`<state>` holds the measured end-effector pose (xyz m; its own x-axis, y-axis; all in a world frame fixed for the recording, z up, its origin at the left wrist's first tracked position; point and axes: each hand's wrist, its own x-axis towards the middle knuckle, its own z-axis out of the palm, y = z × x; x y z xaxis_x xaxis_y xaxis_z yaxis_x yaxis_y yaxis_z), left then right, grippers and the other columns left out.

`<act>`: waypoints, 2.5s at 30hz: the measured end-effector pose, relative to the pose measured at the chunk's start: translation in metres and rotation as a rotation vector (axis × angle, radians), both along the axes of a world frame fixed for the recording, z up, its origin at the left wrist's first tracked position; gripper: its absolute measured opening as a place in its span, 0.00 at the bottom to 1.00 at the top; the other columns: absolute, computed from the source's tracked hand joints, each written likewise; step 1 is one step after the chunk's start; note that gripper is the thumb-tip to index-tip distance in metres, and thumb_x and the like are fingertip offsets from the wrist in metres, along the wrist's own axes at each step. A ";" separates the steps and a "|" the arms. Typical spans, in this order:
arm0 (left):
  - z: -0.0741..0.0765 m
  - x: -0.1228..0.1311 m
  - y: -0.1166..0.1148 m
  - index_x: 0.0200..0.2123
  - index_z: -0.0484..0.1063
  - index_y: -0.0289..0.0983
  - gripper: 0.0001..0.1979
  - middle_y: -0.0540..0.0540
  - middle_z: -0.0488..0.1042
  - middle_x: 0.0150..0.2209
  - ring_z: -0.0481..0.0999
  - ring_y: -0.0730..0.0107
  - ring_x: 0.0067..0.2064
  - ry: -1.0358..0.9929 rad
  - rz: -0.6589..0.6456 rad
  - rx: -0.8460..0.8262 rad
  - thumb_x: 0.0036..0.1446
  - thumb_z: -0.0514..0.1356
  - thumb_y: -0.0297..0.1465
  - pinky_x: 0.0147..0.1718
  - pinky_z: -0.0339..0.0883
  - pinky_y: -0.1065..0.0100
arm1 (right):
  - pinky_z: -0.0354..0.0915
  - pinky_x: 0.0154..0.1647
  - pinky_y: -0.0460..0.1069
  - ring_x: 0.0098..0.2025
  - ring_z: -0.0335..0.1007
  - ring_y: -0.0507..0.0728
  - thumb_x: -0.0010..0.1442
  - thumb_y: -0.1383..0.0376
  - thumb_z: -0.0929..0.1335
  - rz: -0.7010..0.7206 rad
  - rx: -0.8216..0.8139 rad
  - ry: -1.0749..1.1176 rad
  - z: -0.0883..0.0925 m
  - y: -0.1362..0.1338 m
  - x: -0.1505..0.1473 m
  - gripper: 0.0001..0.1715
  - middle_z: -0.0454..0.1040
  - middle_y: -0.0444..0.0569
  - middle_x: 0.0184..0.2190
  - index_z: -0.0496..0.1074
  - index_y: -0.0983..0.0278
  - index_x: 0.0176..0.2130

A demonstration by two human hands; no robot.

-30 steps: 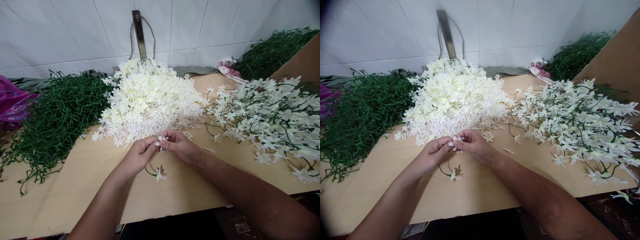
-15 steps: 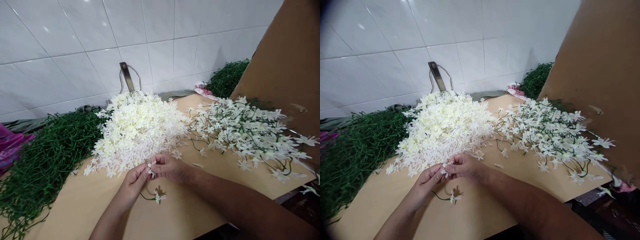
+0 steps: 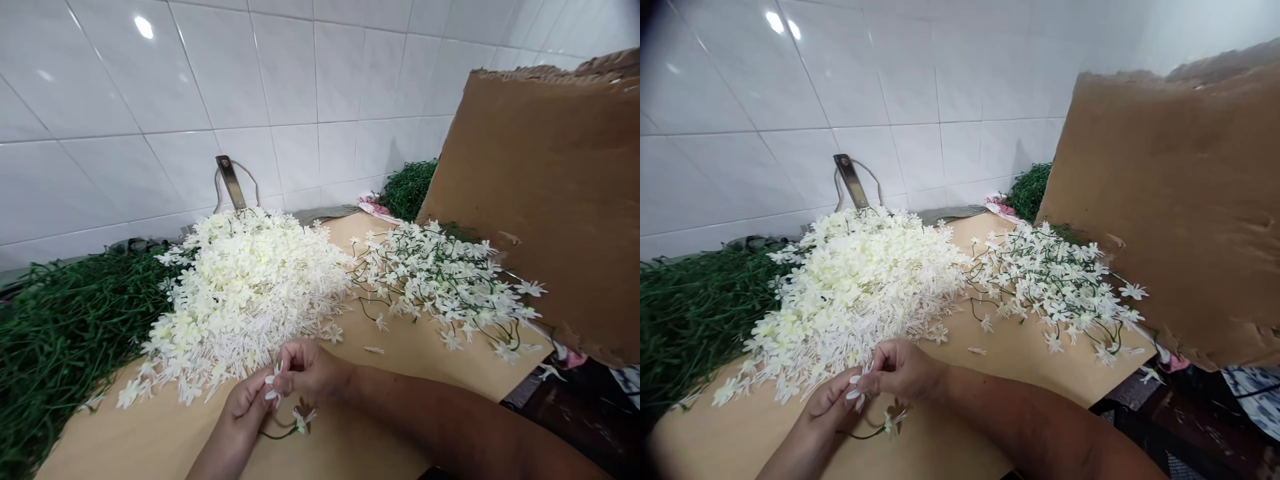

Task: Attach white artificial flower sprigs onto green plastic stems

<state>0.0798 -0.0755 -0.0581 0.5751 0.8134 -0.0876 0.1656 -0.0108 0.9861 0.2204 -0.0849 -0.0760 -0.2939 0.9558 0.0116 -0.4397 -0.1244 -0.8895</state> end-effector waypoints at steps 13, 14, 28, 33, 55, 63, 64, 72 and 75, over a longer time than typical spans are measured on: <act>0.015 -0.005 0.007 0.27 0.68 0.36 0.17 0.51 0.61 0.20 0.62 0.70 0.26 0.150 0.206 0.329 0.55 0.48 0.41 0.27 0.56 0.70 | 0.61 0.30 0.48 0.26 0.65 0.50 0.48 0.55 0.67 -0.697 0.012 -0.893 0.106 -0.011 0.143 0.16 0.69 0.46 0.23 0.64 0.66 0.28; 0.015 -0.006 0.007 0.26 0.68 0.36 0.17 0.51 0.61 0.20 0.62 0.70 0.26 0.183 0.178 0.354 0.55 0.48 0.41 0.27 0.56 0.70 | 0.60 0.30 0.48 0.26 0.65 0.51 0.49 0.57 0.67 -0.877 0.030 -1.026 0.119 -0.013 0.164 0.14 0.69 0.48 0.24 0.64 0.66 0.29; 0.008 -0.008 0.013 0.22 0.66 0.38 0.16 0.51 0.63 0.19 0.62 0.70 0.24 0.445 0.058 0.534 0.55 0.47 0.37 0.24 0.51 0.71 | 0.58 0.37 0.50 0.38 0.63 0.57 0.53 0.61 0.63 -0.679 0.378 -1.729 0.077 0.060 0.092 0.14 0.69 0.55 0.37 0.68 0.67 0.38; 0.009 -0.006 0.016 0.21 0.65 0.38 0.15 0.52 0.60 0.17 0.61 0.71 0.22 0.454 0.071 0.564 0.55 0.47 0.36 0.22 0.49 0.71 | 0.56 0.32 0.49 0.34 0.64 0.57 0.47 0.58 0.67 -0.740 0.140 -1.682 0.056 0.091 0.102 0.15 0.70 0.55 0.33 0.69 0.68 0.30; 0.003 -0.016 0.028 0.27 0.68 0.38 0.14 0.50 0.69 0.25 0.67 0.69 0.29 0.514 0.384 0.571 0.55 0.47 0.37 0.28 0.58 0.70 | 0.62 0.27 0.47 0.25 0.65 0.51 0.51 0.60 0.64 -0.721 0.269 -0.749 0.041 0.048 0.079 0.12 0.68 0.46 0.21 0.67 0.67 0.32; 0.020 -0.005 0.061 0.41 0.70 0.39 0.14 0.45 0.69 0.36 0.69 0.66 0.35 0.731 0.598 0.847 0.53 0.51 0.33 0.33 0.61 0.67 | 0.64 0.32 0.49 0.30 0.68 0.53 0.50 0.64 0.65 -0.593 0.292 -0.769 0.024 0.042 0.066 0.13 0.72 0.50 0.29 0.71 0.67 0.37; 0.024 0.000 0.067 0.42 0.69 0.39 0.15 0.44 0.69 0.37 0.69 0.64 0.37 0.775 0.585 0.908 0.53 0.51 0.33 0.35 0.61 0.66 | 0.64 0.31 0.49 0.29 0.68 0.53 0.49 0.63 0.65 -0.588 0.286 -0.760 0.024 0.041 0.065 0.14 0.72 0.49 0.27 0.70 0.67 0.37; 0.036 0.025 0.108 0.34 0.72 0.39 0.12 0.44 0.72 0.36 0.70 0.58 0.40 0.981 0.540 0.930 0.53 0.50 0.31 0.38 0.57 0.59 | 0.62 0.29 0.46 0.26 0.64 0.51 0.51 0.65 0.63 -0.656 0.440 -0.783 0.028 0.036 0.061 0.05 0.68 0.45 0.23 0.66 0.66 0.29; 0.043 0.014 0.111 0.34 0.72 0.40 0.11 0.45 0.74 0.35 0.71 0.62 0.36 0.885 0.623 0.899 0.52 0.50 0.31 0.36 0.57 0.63 | 0.61 0.29 0.46 0.27 0.63 0.50 0.52 0.67 0.62 -0.676 0.516 -0.832 0.027 0.035 0.056 0.04 0.67 0.46 0.26 0.65 0.65 0.29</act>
<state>0.0934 0.0354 -0.0154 0.1339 0.8815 0.4528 0.9302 -0.2694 0.2494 0.2759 -0.0502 -0.0489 0.1688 0.8583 0.4846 0.4578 0.3671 -0.8097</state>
